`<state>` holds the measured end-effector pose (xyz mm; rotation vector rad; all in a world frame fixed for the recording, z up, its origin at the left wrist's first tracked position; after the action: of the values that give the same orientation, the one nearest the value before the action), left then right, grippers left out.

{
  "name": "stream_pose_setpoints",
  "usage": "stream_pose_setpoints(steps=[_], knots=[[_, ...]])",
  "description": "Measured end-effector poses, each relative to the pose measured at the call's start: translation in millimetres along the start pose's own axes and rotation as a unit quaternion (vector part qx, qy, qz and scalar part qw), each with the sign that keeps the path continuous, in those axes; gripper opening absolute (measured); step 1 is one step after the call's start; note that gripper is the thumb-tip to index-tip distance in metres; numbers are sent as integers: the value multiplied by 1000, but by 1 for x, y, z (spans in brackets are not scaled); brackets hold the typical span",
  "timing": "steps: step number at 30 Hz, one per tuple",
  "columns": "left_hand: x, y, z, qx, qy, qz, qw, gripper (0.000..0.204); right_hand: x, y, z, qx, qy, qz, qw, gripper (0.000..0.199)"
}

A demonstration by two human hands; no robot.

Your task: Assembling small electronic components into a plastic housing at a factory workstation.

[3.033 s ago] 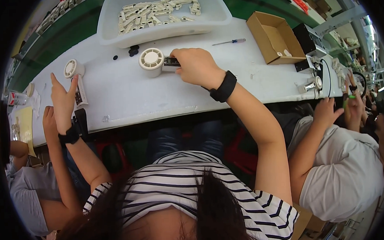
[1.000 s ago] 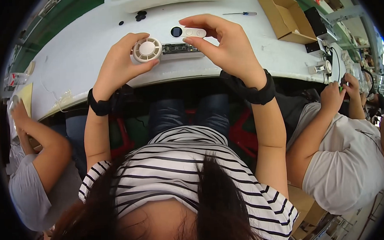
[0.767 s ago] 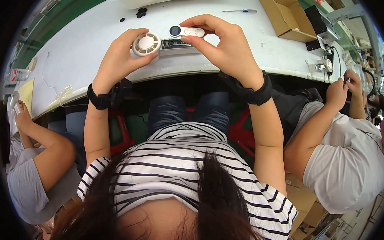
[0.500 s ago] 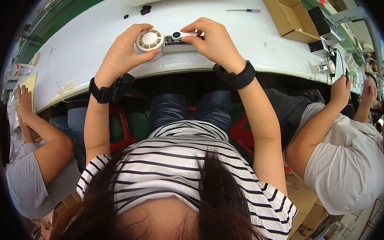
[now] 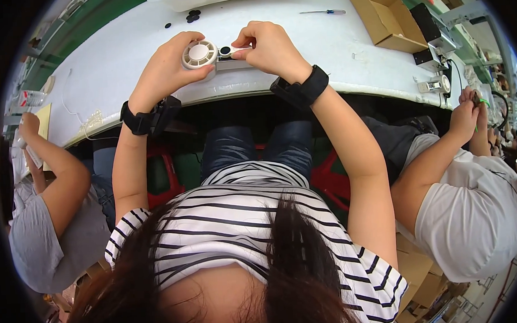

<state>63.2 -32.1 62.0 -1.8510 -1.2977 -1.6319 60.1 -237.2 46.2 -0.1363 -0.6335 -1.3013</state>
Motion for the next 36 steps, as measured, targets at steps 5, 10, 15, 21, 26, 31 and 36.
stream_pose_setpoints(steps=[5, 10, 15, 21, 26, 31, 36], knots=[[5, 6, -3, -7, 34, 30, 999, 55, 5, -2, -3, 36, -24, 3, 999, 15], [1, 10, -13, -115, 65, -92, 987, 49, 23, -6, -2, 41, -10, 21, 999, 12], [-14, 21, -18, -60, 16, 35, 997, 33, 18, 0, -7, 24, -10, 49, 998, 10], [-22, 24, -15, -99, -7, -12, 995, 23, 13, -1, -11, 69, -43, 35, 996, 7], [-25, 22, -15, -115, 3, -29, 993, 22, 11, -1, -12, 108, -91, 45, 989, 6], [-20, 21, -16, -104, -1, -35, 994, 25, 21, -2, -4, 55, -49, 60, 995, 15], [-5, 50, -15, -43, 67, 196, 977, 30, 10, -7, -17, 70, -75, 93, 990, 28]])
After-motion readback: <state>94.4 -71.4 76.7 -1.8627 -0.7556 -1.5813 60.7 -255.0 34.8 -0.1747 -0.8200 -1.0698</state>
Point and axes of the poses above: each hand's wrist, its own y-axis towards the middle knuckle, its own x-axis out of the back of the hand, z = x × y, the point moved 2 cm from there along y, towards the middle knuckle, and after that the axes turned 11 degrees about y, right-handed, at the moved point
